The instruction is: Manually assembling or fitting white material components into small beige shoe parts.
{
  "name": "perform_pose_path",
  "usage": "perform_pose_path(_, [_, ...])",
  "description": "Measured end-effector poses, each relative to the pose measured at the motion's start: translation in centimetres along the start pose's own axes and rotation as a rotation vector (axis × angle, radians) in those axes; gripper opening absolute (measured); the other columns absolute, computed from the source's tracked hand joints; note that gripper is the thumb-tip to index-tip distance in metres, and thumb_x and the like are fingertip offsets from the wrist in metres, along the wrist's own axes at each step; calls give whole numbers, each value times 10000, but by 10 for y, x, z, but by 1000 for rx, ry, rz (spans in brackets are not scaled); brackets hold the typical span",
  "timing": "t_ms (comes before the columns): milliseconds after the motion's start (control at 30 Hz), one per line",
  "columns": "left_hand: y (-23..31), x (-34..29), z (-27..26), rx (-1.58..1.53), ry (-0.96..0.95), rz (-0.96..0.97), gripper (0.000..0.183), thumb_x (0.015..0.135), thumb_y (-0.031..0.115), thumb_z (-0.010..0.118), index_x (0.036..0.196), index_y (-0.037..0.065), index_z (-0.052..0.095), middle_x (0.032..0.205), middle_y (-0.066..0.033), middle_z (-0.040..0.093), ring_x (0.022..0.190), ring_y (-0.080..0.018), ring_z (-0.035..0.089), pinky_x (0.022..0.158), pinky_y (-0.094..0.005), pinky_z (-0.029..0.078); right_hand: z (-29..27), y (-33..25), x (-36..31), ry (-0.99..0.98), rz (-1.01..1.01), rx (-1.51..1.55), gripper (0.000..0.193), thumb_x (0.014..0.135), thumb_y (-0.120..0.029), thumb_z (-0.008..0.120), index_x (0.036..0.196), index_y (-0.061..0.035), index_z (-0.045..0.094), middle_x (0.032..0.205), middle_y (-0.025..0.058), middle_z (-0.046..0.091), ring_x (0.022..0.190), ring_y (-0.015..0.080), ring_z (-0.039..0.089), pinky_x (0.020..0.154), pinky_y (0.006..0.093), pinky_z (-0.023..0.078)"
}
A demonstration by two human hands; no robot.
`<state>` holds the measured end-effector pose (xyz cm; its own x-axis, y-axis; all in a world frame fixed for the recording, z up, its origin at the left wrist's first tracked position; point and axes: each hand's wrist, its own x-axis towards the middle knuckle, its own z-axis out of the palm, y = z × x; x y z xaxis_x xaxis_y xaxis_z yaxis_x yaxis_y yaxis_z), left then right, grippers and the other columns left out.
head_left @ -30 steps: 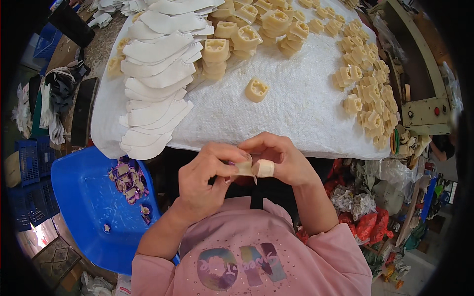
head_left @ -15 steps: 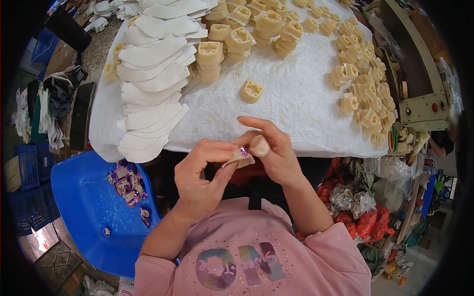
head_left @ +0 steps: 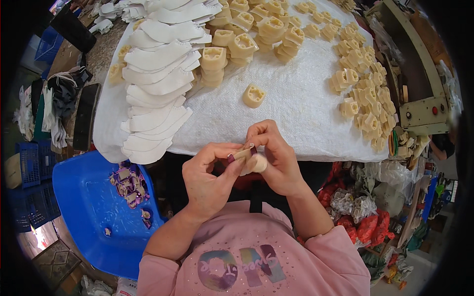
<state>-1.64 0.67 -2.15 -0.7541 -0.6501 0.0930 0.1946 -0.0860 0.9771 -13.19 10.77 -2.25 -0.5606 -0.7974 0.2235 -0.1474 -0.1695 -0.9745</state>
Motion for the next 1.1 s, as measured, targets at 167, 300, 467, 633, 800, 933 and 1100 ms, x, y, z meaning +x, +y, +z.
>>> perform_pose_path(167, [-2, -2, 1, 147, -40, 46, 89, 791, 55, 702, 855, 31, 644, 995, -143, 634, 894, -192, 607, 757, -290, 477, -2, -2, 2, 28, -373, -549, 109, 761, -68, 619, 847, -55, 554, 963, 97, 509, 864, 267, 462, 784, 346, 366])
perform_pose_path(300, [17, 7, -1, 652, -34, 367, 101, 739, 57, 725, 818, 83, 667, 1035, -118, 589, 953, -254, 552, 790, -350, 442, -14, 2, -5, -46, -261, -147, 139, 803, -162, 634, 838, -48, 561, 972, 86, 512, 864, 229, 466, 807, 340, 369])
perform_pose_path(467, [1, 9, -14, 530, -151, 555, 128, 694, 56, 740, 809, 79, 688, 1134, -115, 519, 1020, -247, 469, 834, -365, 408, -25, -4, 4, -87, 65, 157, 373, 836, -186, 654, 1162, -28, 566, 1128, 125, 572, 1073, 193, 522, 909, 327, 399])
perform_pose_path(633, [0, 4, -15, 355, -212, 474, 216, 713, 92, 723, 927, 91, 689, 1130, -126, 527, 989, -232, 507, 793, -348, 413, -23, -7, 1, -104, 56, 120, 454, 736, -54, 712, 1159, -32, 546, 1025, 81, 640, 921, 207, 602, 809, 326, 467])
perform_pose_path(800, [-1, 2, -14, -183, -295, 7, 482, 904, 227, 524, 1317, -9, 444, 1226, -128, 477, 1031, -176, 483, 877, -329, 390, -16, -9, 4, -75, -303, -164, 471, 702, -22, 725, 1139, -47, 550, 990, 82, 645, 868, 248, 612, 738, 330, 496])
perform_pose_path(933, [2, 3, -9, -242, -473, -317, 527, 936, 193, 353, 1392, -48, 242, 1264, -121, 420, 1082, -164, 446, 965, -297, 345, -5, -3, -1, -57, -332, -70, 478, 679, -61, 756, 1119, -58, 570, 1012, 67, 640, 833, 235, 588, 701, 323, 494])
perform_pose_path(1100, [-3, -5, -6, -111, -364, -176, 460, 958, 224, 322, 1337, -30, 260, 1094, -130, 471, 876, -118, 517, 770, -245, 436, 0, 3, -7, 37, -298, -227, 332, 801, -139, 676, 1109, -68, 575, 1059, 92, 545, 724, 170, 572, 611, 275, 500])
